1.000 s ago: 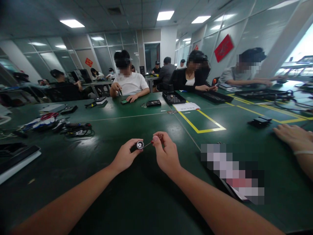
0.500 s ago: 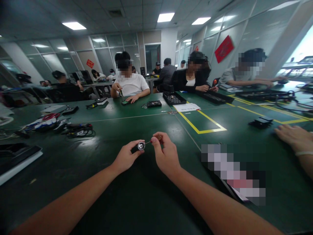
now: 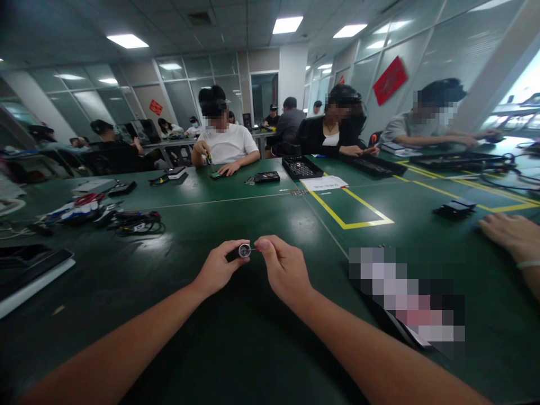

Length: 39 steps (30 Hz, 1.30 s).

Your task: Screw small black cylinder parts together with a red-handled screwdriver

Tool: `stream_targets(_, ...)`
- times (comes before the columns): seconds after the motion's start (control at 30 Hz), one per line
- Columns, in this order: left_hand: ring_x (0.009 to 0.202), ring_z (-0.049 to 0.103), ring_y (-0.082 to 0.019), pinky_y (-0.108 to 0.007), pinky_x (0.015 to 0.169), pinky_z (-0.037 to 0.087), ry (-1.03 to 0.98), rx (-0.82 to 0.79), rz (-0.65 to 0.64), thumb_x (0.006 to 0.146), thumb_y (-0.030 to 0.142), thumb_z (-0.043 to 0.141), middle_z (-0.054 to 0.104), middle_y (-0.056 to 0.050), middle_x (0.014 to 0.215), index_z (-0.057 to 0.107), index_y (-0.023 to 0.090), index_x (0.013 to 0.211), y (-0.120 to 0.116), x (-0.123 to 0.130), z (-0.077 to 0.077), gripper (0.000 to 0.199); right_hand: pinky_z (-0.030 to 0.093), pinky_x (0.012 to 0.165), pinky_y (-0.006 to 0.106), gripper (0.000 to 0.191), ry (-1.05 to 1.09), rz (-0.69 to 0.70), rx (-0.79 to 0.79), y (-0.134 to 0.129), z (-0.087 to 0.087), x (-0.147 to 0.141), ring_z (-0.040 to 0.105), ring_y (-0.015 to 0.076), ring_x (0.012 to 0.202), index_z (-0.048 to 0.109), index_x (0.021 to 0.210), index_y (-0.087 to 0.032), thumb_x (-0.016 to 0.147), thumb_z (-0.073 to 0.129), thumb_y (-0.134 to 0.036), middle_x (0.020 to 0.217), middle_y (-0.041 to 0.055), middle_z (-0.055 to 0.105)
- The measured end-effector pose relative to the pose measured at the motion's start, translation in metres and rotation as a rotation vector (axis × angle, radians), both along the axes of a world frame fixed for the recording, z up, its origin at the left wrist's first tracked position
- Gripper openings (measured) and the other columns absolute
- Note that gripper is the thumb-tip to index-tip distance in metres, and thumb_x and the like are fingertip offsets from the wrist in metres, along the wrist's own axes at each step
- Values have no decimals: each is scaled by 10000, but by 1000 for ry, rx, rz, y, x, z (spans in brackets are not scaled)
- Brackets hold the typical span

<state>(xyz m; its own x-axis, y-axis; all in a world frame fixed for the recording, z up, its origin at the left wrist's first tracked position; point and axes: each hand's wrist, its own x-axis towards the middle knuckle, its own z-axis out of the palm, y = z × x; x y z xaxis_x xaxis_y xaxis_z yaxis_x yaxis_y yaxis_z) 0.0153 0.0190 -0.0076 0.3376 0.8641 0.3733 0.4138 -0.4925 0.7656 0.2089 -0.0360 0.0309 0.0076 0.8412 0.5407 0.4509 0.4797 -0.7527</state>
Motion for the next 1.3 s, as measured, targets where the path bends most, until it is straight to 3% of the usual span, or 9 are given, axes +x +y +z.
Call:
stream_targets(0.17, 1133, 610, -240, -421, 1044, 438, 13, -21, -20, 812, 143, 751, 689, -31, 1180, 687, 287, 1190, 1, 0, 0, 409, 458, 617, 298, 325, -57, -42, 19, -3, 1, -2, 649, 185, 666, 687, 1093, -234, 1018, 412, -391, 750, 14, 677)
stream_targets(0.37, 1116, 619, -224, -390, 1038, 437, -34, -24, 12, 807, 126, 753, 699, -16, 1149, 695, 281, 1173, 3, -2, -3, 401, 424, 610, 298, 309, -68, -49, 6, -2, -3, -2, 621, 177, 665, 623, 1137, -209, 1026, 363, -336, 779, 17, 650)
stream_targets(0.6, 1149, 609, -220, -406, 1076, 414, -42, -30, 19, 791, 102, 762, 695, -20, 1181, 698, 279, 1180, 6, -2, -5, 432, 369, 571, 288, 267, -43, -28, -65, 2, -4, 2, 535, 162, 595, 622, 951, -215, 977, 358, -251, 646, -23, 530)
stream_targets(0.8, 1152, 609, -224, -424, 1082, 415, -26, -28, 19, 773, 89, 783, 700, -30, 1182, 707, 280, 1171, 3, 0, 0, 448, 354, 569, 295, 395, -56, -90, -76, 5, -3, -1, 552, 162, 575, 609, 871, -228, 1036, 311, -426, 651, -13, 580)
stream_targets(1.0, 1150, 607, -227, -426, 1072, 420, 6, -19, -1, 778, 104, 786, 701, -26, 1180, 704, 292, 1174, 3, 0, -1, 446, 400, 613, 310, 258, -42, -99, -99, 6, -3, -1, 625, 189, 656, 586, 1033, -225, 1013, 393, -395, 784, 22, 682)
stream_targets(1.17, 1156, 604, -228, -433, 1076, 418, 4, -17, 20, 792, 114, 776, 696, -27, 1191, 694, 298, 1194, 4, -1, -2, 450, 438, 679, 327, 250, 30, -53, -92, 6, -6, 0, 633, 202, 734, 511, 1173, -228, 1008, 386, -368, 804, 11, 640)
stream_targets(1.3, 1136, 611, -239, -442, 1054, 437, 33, 27, 28, 784, 123, 783, 707, -33, 1166, 707, 284, 1163, 2, 0, 0, 418, 440, 675, 329, 293, 77, -57, -113, 6, -8, 1, 616, 204, 731, 538, 1129, -242, 1024, 332, -422, 752, -5, 580)
